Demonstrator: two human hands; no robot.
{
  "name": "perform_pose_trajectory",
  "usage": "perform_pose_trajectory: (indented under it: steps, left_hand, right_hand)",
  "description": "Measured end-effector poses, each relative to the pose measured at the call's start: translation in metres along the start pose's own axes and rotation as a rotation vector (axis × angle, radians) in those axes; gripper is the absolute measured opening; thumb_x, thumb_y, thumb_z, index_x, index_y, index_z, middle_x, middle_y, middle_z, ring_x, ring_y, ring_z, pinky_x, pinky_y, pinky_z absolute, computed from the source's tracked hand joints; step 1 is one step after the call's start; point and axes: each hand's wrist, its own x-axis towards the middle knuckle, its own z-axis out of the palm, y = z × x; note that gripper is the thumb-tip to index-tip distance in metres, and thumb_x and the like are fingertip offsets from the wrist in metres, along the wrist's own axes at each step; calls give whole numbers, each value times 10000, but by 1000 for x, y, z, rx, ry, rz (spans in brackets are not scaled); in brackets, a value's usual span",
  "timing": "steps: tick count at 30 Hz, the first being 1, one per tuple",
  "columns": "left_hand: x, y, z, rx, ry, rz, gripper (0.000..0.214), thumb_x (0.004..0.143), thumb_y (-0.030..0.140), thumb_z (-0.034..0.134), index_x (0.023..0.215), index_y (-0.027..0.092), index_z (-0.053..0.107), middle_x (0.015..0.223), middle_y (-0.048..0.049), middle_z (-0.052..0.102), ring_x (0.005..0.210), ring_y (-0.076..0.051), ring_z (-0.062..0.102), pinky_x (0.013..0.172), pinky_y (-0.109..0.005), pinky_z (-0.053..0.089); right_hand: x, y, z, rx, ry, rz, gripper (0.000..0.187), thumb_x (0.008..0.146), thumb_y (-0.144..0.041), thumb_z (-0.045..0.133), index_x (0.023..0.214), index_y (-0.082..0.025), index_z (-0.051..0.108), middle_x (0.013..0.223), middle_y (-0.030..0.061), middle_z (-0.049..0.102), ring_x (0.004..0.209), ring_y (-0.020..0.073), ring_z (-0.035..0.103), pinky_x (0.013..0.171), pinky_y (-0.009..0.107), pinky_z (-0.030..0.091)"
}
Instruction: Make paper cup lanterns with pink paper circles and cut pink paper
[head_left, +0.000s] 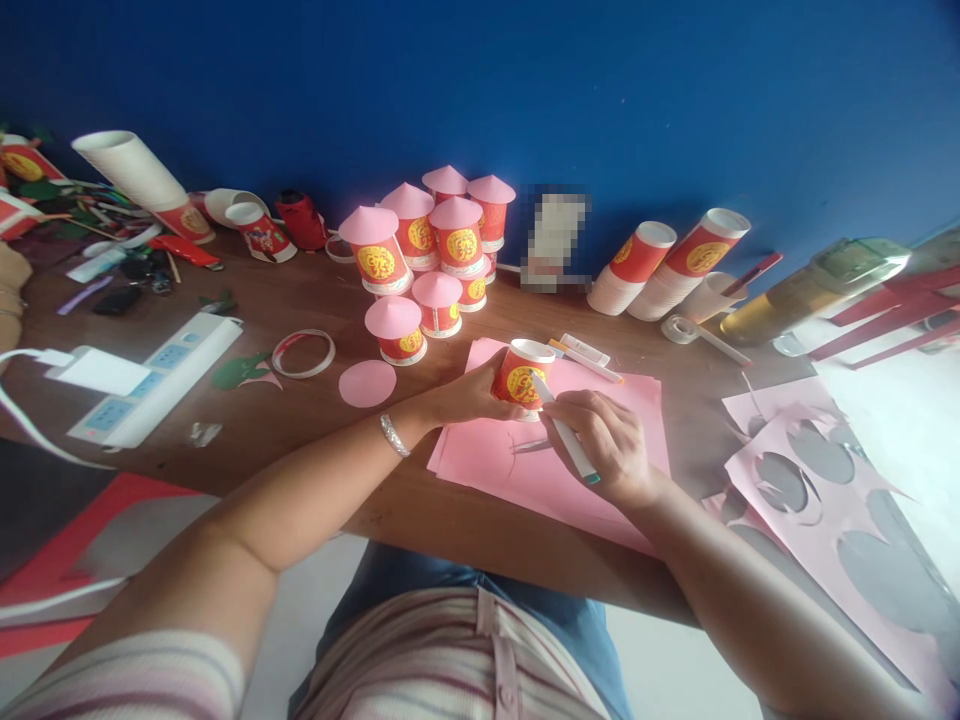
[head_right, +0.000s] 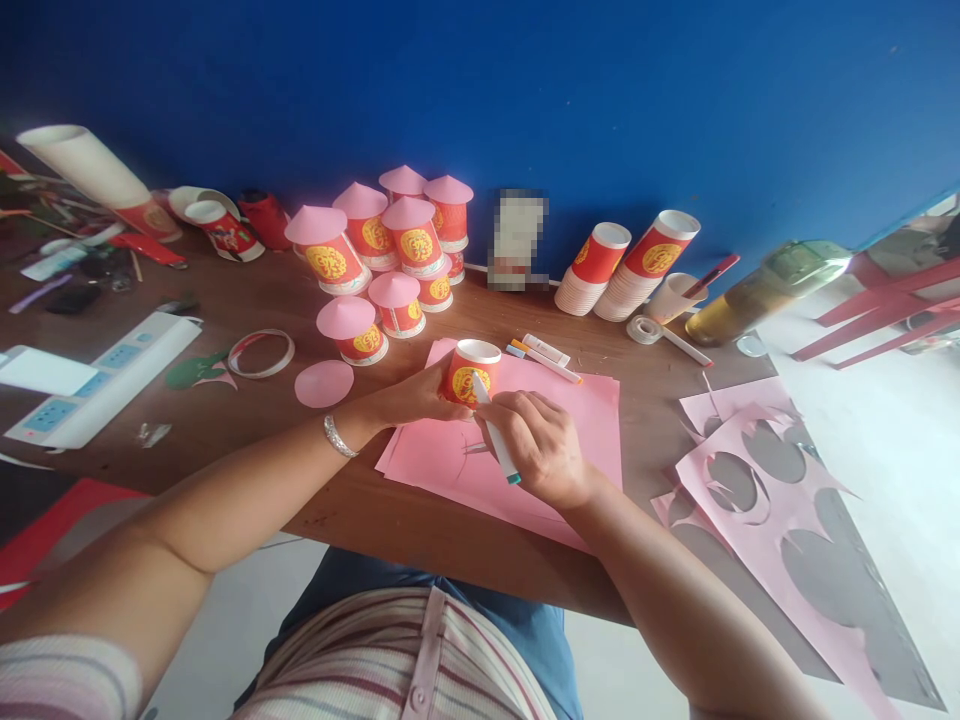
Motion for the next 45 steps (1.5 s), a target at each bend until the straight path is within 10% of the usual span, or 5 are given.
perform_pose_trajectory:
  steps: [45]
  left_hand:
    - [3, -17, -8, -87, 46, 12, 590, 775, 261, 892, 1230, 182, 524, 1005, -46, 675, 915, -176, 655, 790, -301, 522]
  right_hand:
    - [1, -6, 1, -10, 2, -57, 172, 943, -59, 665, 1087, -133, 608, 816, 69, 687, 663, 163, 623, 604, 298, 535]
